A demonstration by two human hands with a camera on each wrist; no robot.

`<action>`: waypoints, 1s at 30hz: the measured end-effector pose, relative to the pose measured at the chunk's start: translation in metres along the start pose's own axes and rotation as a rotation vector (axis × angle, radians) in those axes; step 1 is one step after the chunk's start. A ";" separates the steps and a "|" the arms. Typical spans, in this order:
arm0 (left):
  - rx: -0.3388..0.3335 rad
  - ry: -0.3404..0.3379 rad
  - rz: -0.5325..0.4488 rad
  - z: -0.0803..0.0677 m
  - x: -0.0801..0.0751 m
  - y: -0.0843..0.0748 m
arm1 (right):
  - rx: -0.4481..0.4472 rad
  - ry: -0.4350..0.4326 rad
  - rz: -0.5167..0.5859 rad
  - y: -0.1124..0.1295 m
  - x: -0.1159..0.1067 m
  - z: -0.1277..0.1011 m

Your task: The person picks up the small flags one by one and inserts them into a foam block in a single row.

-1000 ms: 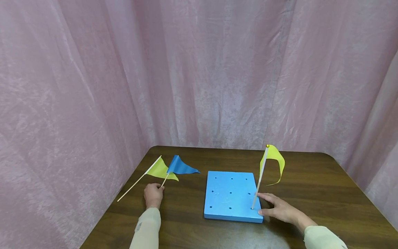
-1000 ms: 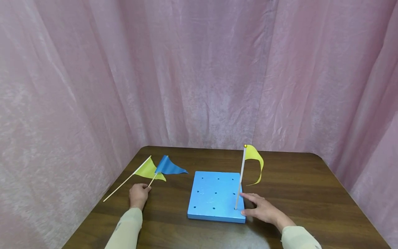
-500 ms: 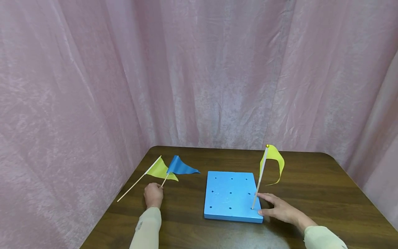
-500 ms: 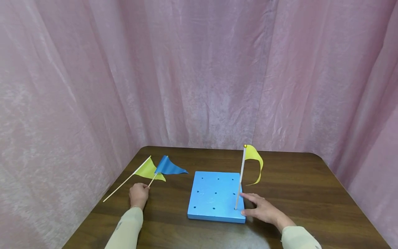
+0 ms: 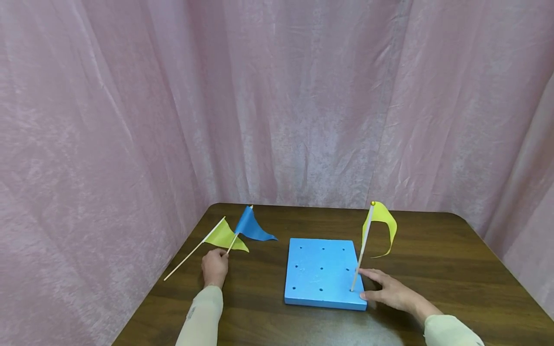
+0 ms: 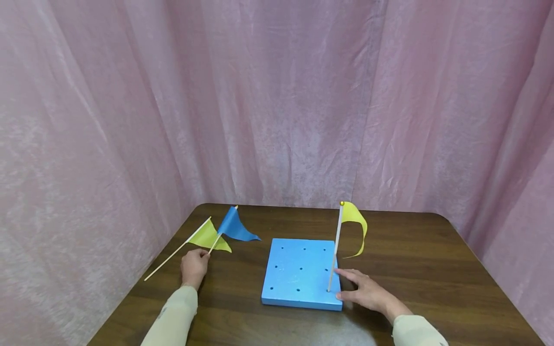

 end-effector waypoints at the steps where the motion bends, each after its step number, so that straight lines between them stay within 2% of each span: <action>1: 0.012 -0.005 -0.004 0.000 0.000 -0.003 | -0.002 0.002 0.000 0.000 0.000 0.000; 7: 0.084 -0.060 -0.058 0.001 0.002 -0.016 | -0.030 0.015 -0.010 0.000 0.000 0.001; 16: 0.082 -0.088 -0.142 0.003 0.013 -0.030 | -0.026 0.012 -0.010 -0.001 0.000 0.001; 21: 0.067 -0.087 -0.197 0.002 0.015 -0.044 | -0.034 0.010 0.000 0.000 0.000 0.001; 30: -0.030 -0.037 -0.316 0.000 0.026 -0.062 | -0.012 0.006 0.009 -0.002 0.000 0.001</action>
Point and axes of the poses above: each hand's wrist, its own z-axis towards the middle knuckle, its own x-axis out of the palm, y = z × x, the point moved 8 cm from there along z, towards the middle knuckle, and after that the axes turned 11 degrees about -y, right-handed, at the moved point
